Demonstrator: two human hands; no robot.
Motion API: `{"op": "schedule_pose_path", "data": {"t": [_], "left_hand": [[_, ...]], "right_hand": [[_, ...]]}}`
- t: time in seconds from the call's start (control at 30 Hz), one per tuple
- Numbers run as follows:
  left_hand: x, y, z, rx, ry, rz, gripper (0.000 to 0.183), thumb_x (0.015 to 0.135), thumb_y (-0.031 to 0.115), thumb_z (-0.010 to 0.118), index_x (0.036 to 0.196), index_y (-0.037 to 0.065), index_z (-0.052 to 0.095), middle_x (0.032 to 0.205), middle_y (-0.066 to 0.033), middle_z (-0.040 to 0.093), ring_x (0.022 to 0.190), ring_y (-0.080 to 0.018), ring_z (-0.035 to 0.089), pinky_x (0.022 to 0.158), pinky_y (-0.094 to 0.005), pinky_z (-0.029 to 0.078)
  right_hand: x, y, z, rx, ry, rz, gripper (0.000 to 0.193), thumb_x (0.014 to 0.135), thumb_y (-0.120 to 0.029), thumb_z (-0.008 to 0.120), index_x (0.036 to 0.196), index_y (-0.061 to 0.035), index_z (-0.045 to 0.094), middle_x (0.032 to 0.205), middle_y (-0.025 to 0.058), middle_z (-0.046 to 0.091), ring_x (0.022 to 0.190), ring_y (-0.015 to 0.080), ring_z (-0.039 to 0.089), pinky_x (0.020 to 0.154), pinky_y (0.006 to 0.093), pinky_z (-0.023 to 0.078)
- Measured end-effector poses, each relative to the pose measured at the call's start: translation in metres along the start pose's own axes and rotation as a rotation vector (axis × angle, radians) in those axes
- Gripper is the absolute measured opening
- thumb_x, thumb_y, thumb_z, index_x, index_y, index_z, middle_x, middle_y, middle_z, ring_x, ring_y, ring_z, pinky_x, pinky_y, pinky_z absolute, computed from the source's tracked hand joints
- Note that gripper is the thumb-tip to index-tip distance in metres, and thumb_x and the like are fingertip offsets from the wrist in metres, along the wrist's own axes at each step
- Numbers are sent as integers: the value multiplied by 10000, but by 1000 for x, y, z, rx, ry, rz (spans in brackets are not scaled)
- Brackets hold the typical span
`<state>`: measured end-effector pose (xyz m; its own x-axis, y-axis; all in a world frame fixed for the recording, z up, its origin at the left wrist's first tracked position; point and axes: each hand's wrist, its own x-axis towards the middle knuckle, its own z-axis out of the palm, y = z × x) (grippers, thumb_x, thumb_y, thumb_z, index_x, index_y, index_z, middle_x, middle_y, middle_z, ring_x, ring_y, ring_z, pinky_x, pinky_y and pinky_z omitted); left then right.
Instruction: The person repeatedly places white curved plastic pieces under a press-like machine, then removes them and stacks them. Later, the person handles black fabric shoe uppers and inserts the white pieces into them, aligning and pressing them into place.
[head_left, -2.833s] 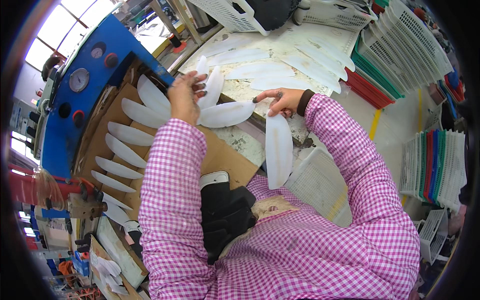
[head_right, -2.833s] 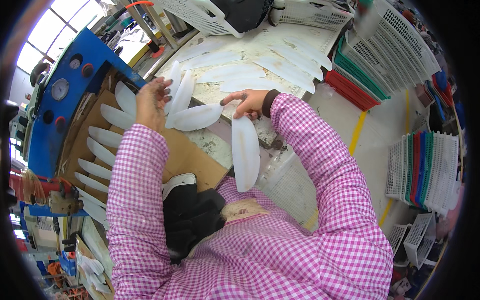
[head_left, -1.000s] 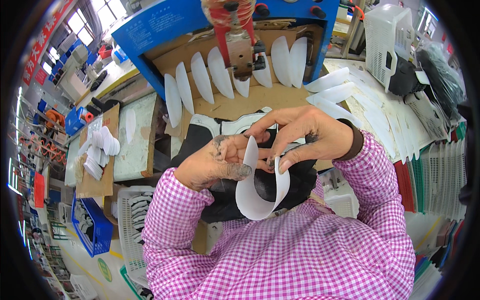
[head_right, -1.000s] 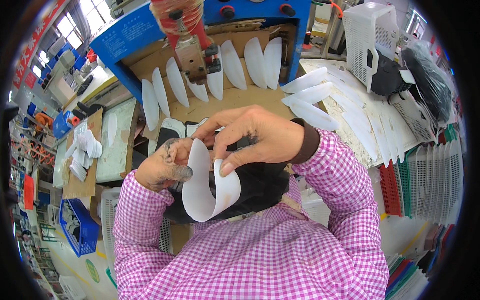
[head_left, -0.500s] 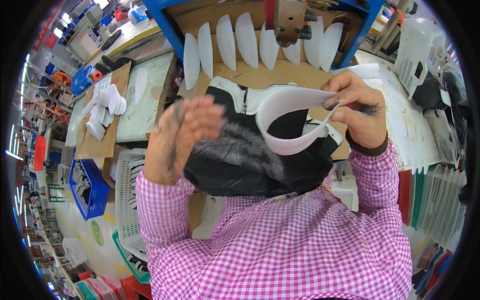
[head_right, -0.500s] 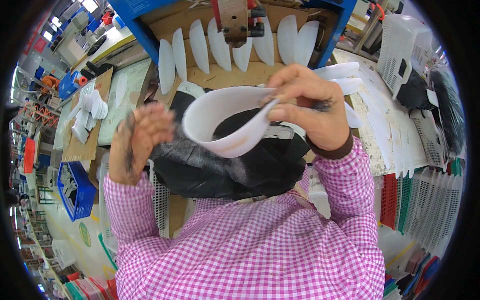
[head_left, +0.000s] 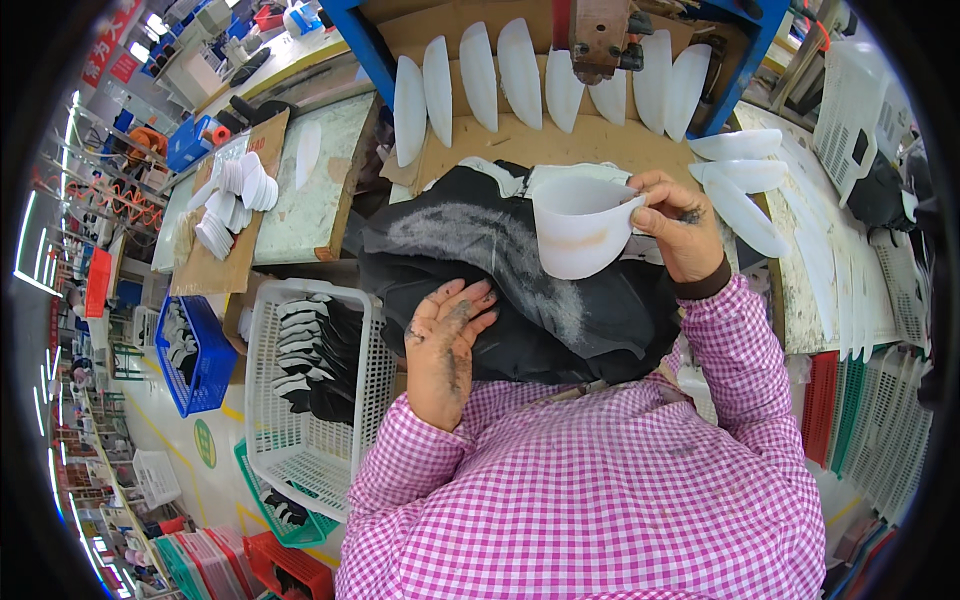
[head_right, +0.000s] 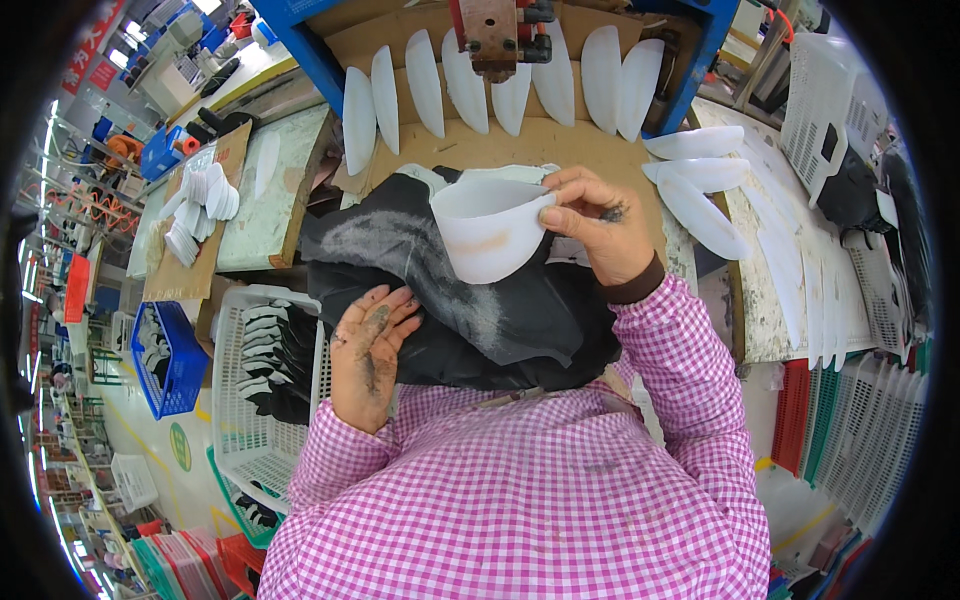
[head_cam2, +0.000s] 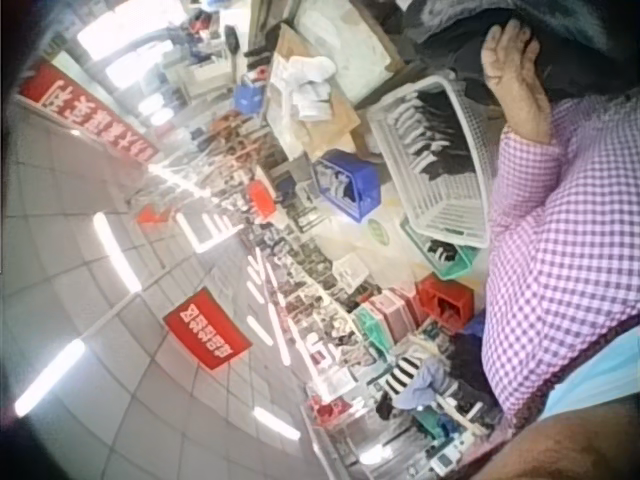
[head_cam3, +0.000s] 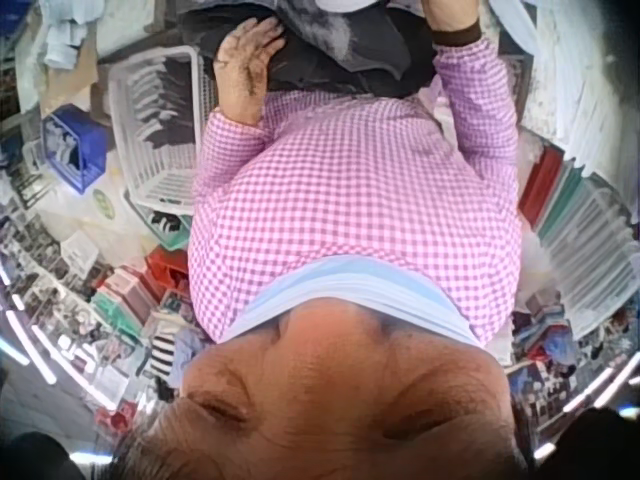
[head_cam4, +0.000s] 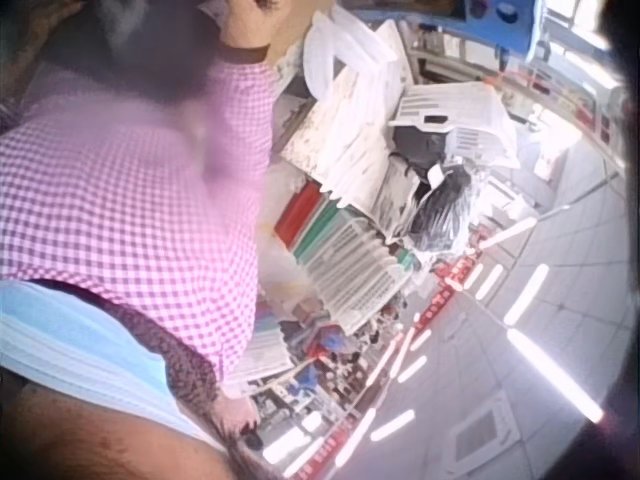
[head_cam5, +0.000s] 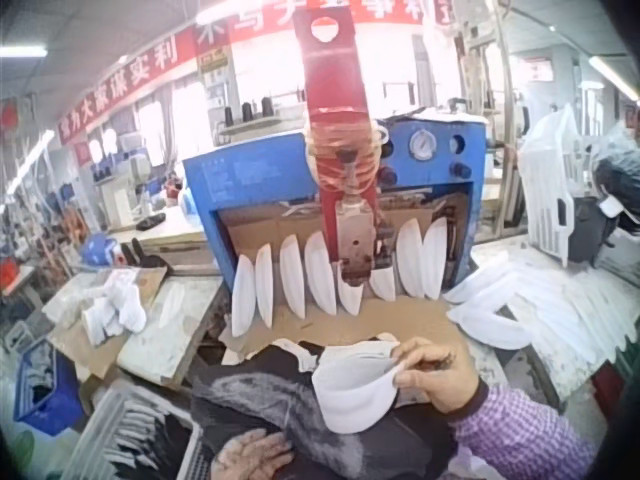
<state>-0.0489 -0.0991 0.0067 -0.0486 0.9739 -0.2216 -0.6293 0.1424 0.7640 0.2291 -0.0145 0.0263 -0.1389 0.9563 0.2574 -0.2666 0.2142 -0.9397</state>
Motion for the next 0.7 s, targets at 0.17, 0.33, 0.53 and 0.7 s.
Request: {"op": "schedule_pose_path", "data": {"t": [0.17,0.33,0.53,0.7], "left_hand": [[4,14,15,345,-19,218,317,909,72,550,1179,-61,451,1009,-176,625,849,-225,631,730,-304,523],[5,33,20,283,-69,157,299,913,80,546,1163,-64,467,1000,-190,623,844,-242,639,729,-329,546],[13,22,17,182,-32,21,198,887,13,544,1073,-22,487,949,-175,618,834,-264,642,723,-373,565],[19,5,6,119,-29,-39,200,859,-24,565,1043,1,488,931,-162,619,829,-265,641,725,-396,570]], "right_hand": [[-1,2,2,1,11,14,100,750,-38,720,808,16,659,996,75,567,876,151,564,821,273,449],[-1,-1,3,11,1,-10,105,750,-41,721,801,22,655,1002,80,560,872,151,562,814,269,451],[-5,-6,6,-12,-25,-22,124,753,-73,726,795,-1,634,1010,89,552,913,175,539,823,291,436],[-6,-9,8,-63,-26,-27,126,751,-76,729,801,0,642,1017,90,554,918,179,540,839,299,428]]}}
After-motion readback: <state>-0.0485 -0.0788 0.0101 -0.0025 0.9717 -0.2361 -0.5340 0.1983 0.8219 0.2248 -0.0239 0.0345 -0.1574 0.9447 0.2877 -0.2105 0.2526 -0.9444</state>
